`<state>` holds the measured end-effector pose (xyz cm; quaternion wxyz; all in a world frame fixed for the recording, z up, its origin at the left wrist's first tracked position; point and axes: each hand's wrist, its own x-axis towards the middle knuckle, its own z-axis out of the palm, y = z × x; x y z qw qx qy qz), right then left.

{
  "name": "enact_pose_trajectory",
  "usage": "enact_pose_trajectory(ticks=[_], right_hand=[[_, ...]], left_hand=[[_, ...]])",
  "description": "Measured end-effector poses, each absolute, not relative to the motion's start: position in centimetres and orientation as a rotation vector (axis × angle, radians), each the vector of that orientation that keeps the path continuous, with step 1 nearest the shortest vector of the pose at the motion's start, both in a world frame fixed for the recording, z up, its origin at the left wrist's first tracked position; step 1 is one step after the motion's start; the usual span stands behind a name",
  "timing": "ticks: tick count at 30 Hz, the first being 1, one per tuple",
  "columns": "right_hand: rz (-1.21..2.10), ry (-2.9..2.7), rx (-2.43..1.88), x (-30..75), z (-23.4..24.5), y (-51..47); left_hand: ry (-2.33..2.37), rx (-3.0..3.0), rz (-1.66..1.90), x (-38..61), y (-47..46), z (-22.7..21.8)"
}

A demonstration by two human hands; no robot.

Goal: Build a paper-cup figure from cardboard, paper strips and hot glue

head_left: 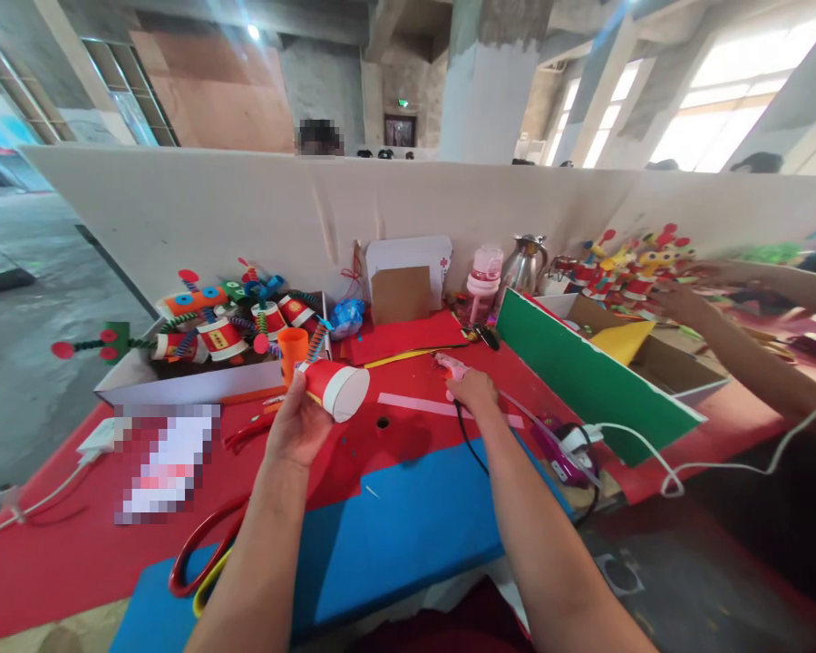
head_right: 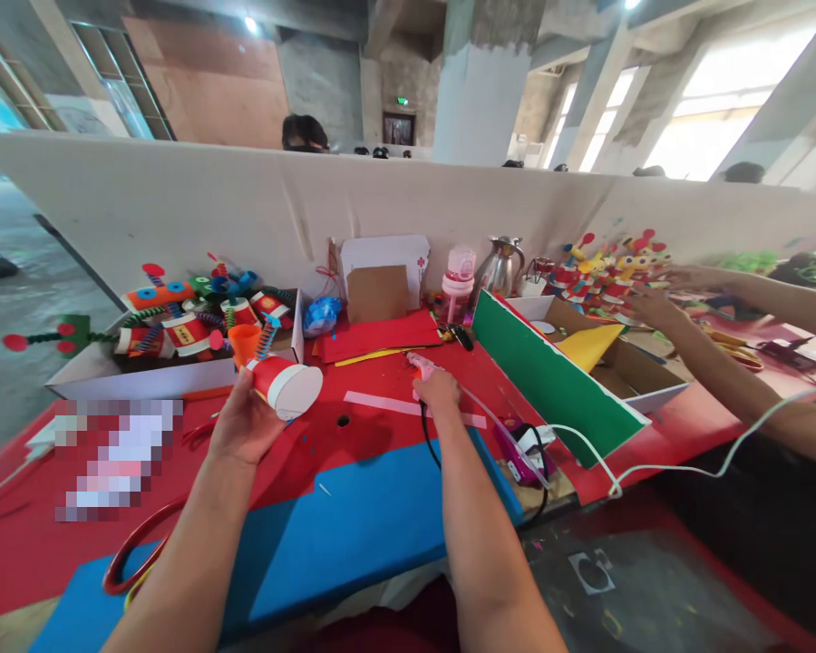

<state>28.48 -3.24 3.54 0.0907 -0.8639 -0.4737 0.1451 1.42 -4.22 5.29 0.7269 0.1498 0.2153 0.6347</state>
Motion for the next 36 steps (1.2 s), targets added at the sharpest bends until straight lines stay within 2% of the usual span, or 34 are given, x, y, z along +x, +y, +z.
enact_pose_trajectory(ticks=[5, 11, 14, 17, 19, 26, 36], right_hand=[[0.449, -1.347, -2.393, 28.2, 4.3, -4.4], [0.758, -0.869, -1.405, 25.5, 6.1, -7.0], [1.075, -0.71, -0.984, 23.9, 7.3, -8.0], [1.431, -0.625, -0.791, 22.3, 8.3, -8.9], [1.493, -0.673, -0.75, 21.2, 8.7, -9.6], [1.295, -1.02, -0.81, 18.3, 9.6, -12.0], [1.247, -1.122, -0.964, 17.3, 7.1, -12.4]], left_hand=[[0.499, 0.316, 1.414, 1.5, -4.3, 5.7], [0.542, 0.35, 1.424, 1.4, -4.7, 6.1], [0.564, 0.38, 1.436, 1.3, -4.7, 6.1], [0.566, 0.39, 1.442, 1.0, -4.5, 5.8], [0.556, 0.39, 1.439, 0.8, -4.3, 5.6], [0.533, 0.378, 1.435, 0.5, -4.3, 5.7], [0.54, 0.299, 1.414, 0.1, -4.1, 5.6]])
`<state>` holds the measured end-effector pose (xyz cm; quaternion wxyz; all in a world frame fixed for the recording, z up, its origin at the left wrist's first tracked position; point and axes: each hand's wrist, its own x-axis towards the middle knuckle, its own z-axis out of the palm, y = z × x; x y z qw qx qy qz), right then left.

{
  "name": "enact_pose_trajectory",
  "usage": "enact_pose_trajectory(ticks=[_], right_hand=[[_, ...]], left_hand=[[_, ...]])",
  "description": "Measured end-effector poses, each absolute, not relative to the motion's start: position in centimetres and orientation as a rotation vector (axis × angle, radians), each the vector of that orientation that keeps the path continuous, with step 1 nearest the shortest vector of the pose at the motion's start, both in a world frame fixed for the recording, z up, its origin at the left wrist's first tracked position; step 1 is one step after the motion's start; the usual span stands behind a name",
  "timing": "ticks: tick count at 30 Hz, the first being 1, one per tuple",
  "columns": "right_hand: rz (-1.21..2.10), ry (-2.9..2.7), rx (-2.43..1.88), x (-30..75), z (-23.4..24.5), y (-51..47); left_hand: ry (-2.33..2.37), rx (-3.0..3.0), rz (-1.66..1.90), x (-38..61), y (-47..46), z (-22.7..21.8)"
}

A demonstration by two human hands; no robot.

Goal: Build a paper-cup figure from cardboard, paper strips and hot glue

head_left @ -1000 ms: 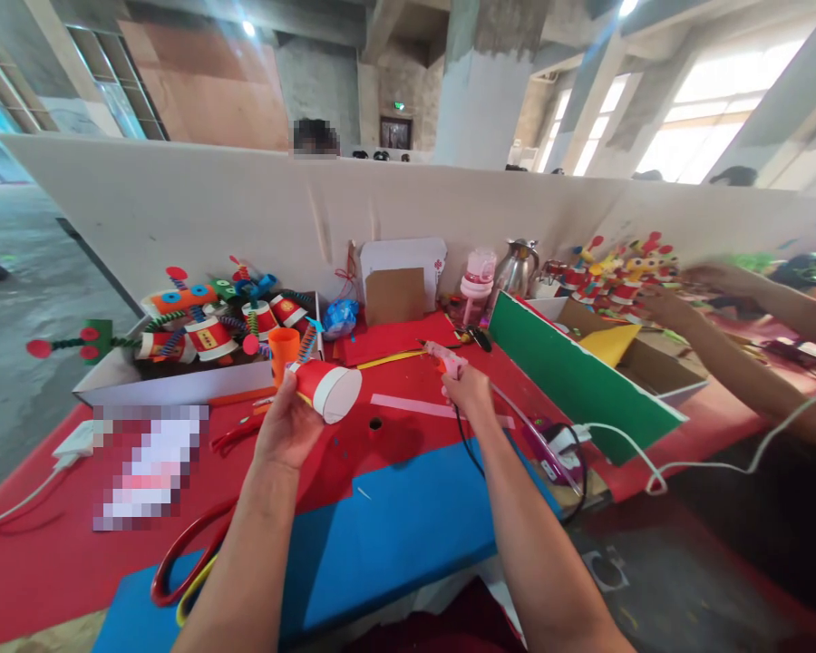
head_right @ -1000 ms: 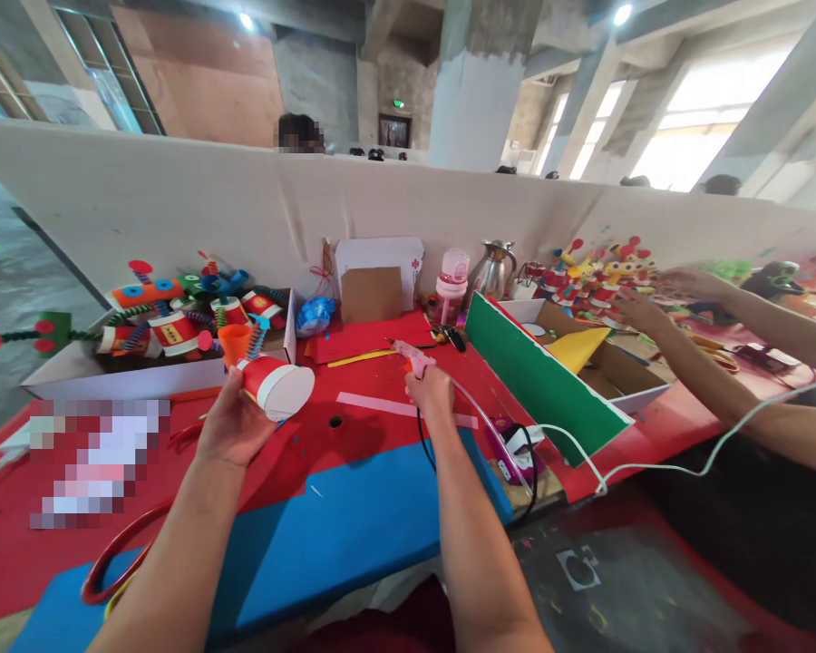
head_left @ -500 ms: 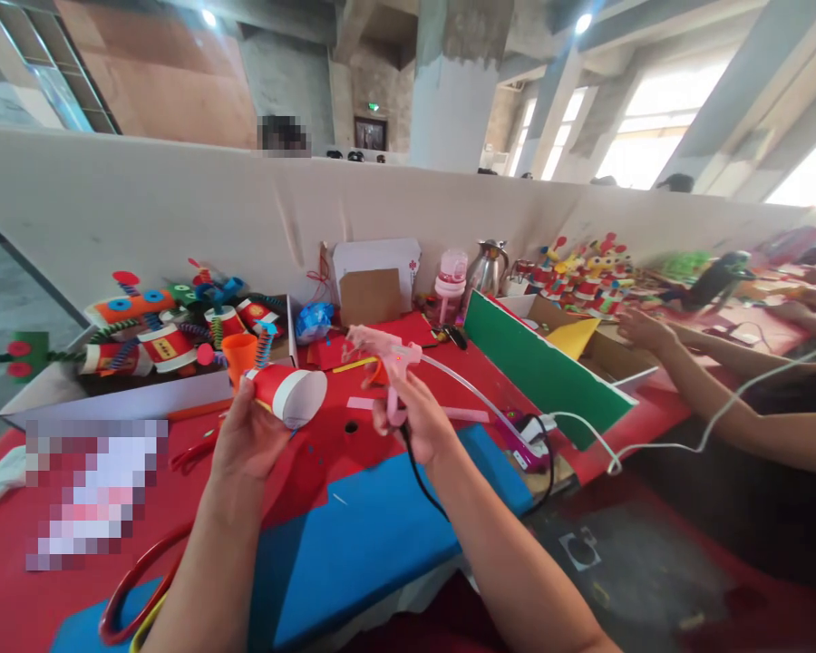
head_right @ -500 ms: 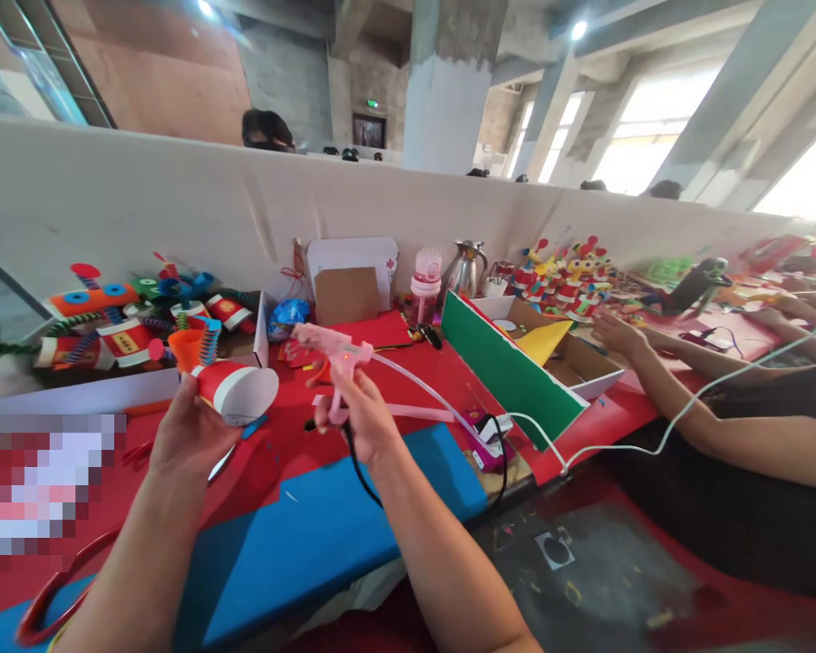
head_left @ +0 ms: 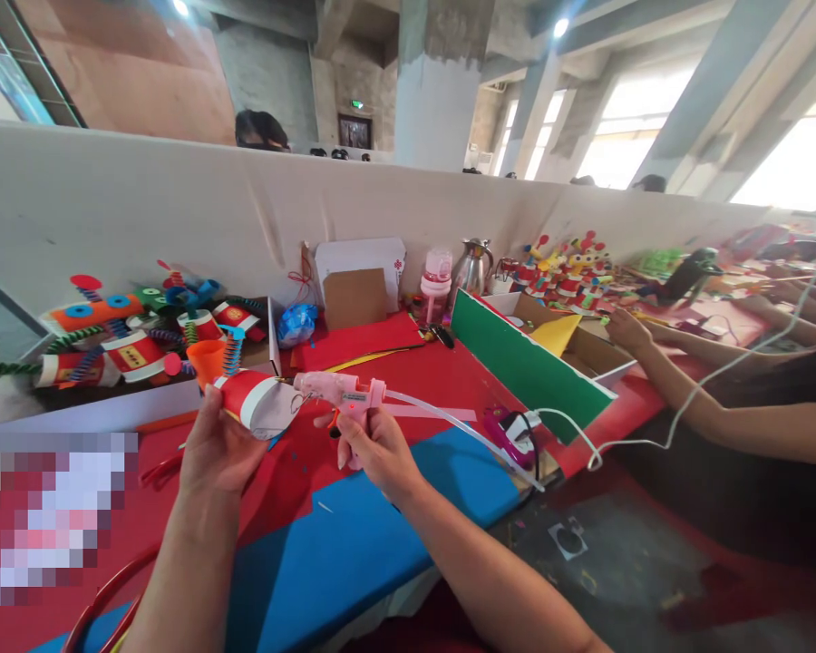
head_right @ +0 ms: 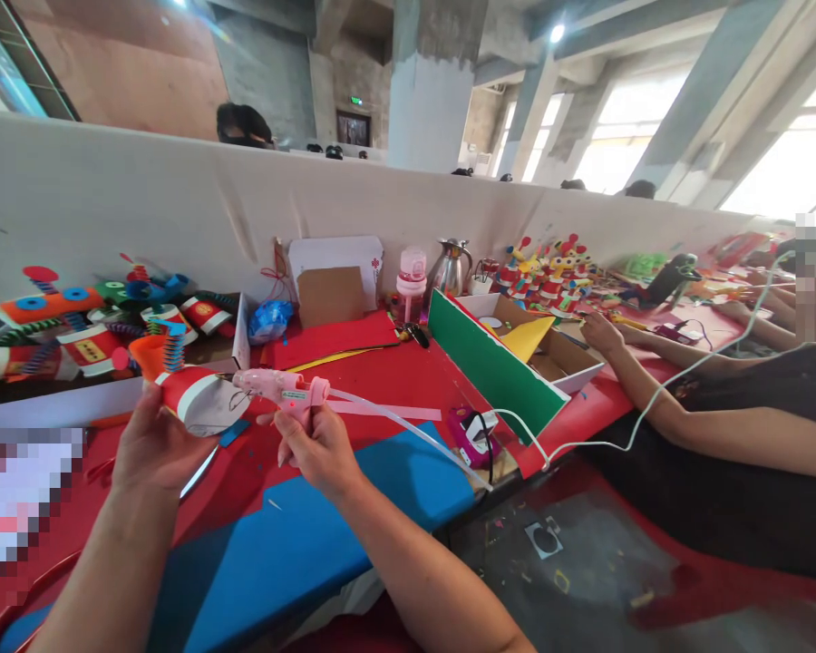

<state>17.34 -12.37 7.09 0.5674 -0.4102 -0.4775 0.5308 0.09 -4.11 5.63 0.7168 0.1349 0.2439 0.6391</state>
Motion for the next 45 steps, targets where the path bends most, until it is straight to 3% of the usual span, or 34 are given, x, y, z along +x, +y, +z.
enact_pose_trajectory(ticks=[27, 37, 45], right_hand=[[0.682, -1.412, -1.145, 18.1, 5.4, -13.8], [0.769, -1.297, -1.155, 18.0, 5.1, -13.9], [1.149, -0.772, -0.959, 16.8, 6.5, -12.0]], left_hand=[[0.531, 0.315, 1.417, 0.8, -3.8, 5.2], [0.519, 0.35, 1.41, 0.8, -3.8, 5.2], [0.56, 0.382, 1.442, 0.9, -3.7, 4.8]])
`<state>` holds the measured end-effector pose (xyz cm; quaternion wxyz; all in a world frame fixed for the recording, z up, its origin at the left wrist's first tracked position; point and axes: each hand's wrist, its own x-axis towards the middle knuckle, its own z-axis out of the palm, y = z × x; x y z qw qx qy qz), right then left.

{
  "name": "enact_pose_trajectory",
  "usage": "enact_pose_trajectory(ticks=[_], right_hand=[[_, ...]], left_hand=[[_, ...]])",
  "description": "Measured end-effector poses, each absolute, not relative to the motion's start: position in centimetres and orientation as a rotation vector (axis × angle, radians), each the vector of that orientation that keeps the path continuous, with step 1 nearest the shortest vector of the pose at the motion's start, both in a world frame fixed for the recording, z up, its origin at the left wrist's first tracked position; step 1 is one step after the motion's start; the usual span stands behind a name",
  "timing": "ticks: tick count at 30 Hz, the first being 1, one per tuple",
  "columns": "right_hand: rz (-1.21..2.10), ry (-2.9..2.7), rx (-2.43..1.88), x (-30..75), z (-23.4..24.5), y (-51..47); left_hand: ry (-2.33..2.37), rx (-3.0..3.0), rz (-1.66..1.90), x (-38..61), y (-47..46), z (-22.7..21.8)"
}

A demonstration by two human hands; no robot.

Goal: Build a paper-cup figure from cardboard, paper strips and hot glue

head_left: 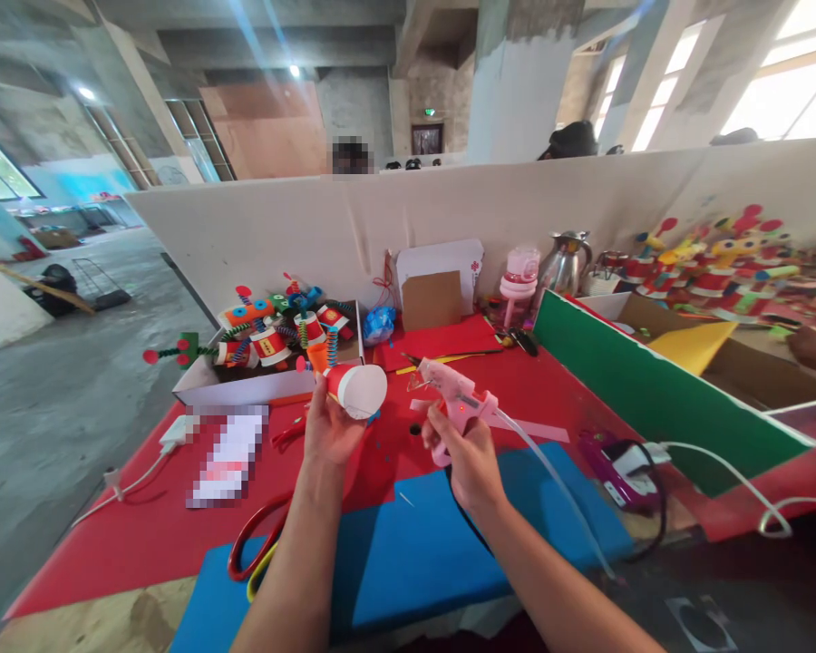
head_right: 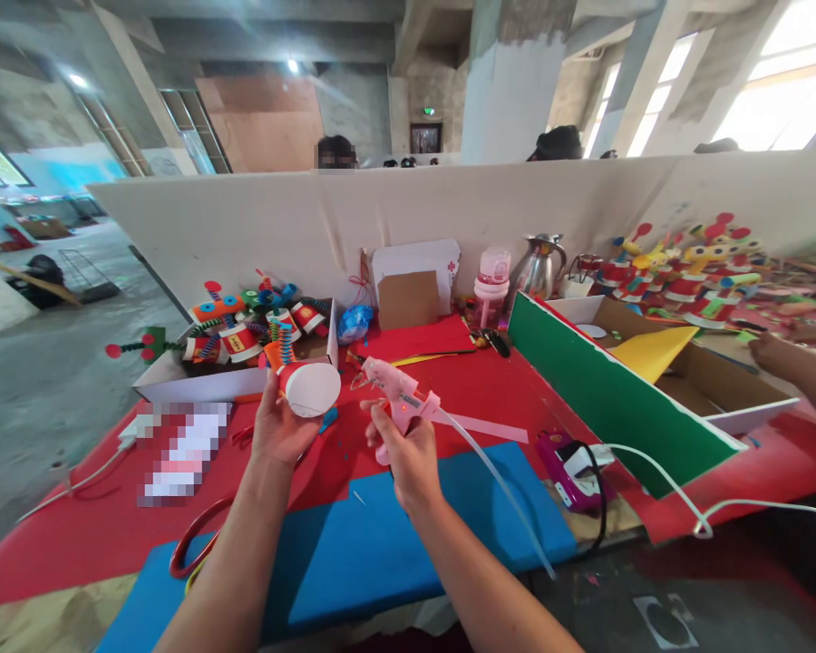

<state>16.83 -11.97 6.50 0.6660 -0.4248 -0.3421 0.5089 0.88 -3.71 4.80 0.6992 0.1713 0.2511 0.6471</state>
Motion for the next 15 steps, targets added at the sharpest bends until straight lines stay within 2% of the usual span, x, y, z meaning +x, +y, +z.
enact_pose_trajectory(ticks=[5, 9, 15], right_hand=[[1.327, -0.641, -0.669, 14.3, 7.2, -10.6], [1.42, -0.576, -0.603, 13.2, 7.0, -9.1], [1.156, -0.503, -0.705, 14.7, 7.3, -8.5]], left_hand=[[0.578, 0.35, 1.401, 1.2, -3.9, 5.0], [0.551, 0.292, 1.356, 1.2, -4.1, 5.4], [0.606, 0.286, 1.426, 1.0, -3.8, 5.4]])
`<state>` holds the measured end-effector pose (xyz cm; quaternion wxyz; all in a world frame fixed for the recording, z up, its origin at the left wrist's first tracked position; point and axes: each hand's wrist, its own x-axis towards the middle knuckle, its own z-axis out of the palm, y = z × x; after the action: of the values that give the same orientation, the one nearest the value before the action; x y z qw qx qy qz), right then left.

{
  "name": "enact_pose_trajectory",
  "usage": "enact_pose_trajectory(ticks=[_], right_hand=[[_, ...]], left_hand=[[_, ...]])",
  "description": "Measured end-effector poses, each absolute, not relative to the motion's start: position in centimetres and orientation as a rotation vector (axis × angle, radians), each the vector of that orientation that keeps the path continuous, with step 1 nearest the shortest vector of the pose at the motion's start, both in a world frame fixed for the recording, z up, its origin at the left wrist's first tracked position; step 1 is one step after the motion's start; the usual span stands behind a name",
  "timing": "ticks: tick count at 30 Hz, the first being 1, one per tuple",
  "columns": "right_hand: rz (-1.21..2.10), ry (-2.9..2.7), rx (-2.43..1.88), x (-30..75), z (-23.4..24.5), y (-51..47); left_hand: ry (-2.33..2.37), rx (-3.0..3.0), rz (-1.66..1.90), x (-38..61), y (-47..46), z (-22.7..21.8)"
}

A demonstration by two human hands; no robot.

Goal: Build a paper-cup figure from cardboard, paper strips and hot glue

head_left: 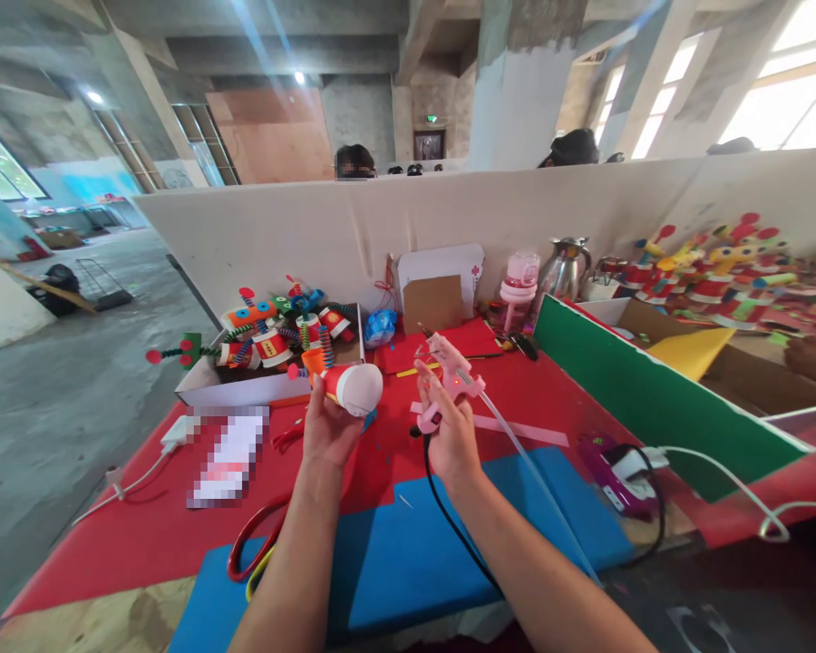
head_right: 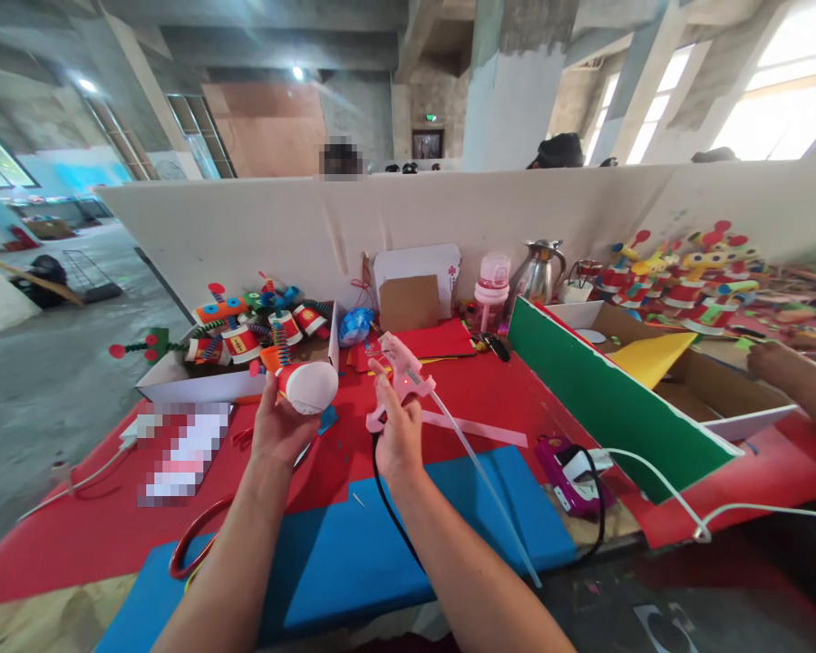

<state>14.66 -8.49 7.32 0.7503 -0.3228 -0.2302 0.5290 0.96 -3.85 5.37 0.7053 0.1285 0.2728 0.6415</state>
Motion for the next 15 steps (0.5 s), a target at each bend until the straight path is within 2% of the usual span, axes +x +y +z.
enact_pose_trajectory(ticks=[5, 11, 15], right_hand=[[1.389, -0.618, -0.641, 14.0, 7.3, -9.3], [1.235, -0.562, -0.705, 14.8, 7.4, -9.1], [1.349, -0.525, -0.643, 14.9, 7.7, -9.3]], left_hand=[[0.588, 0.297, 1.368, 1.3, -4.3, 5.7], [0.562, 0.3, 1.428, 1.4, -4.1, 5.7], [0.532, 0.275, 1.421, 1.5, -3.9, 5.3]])
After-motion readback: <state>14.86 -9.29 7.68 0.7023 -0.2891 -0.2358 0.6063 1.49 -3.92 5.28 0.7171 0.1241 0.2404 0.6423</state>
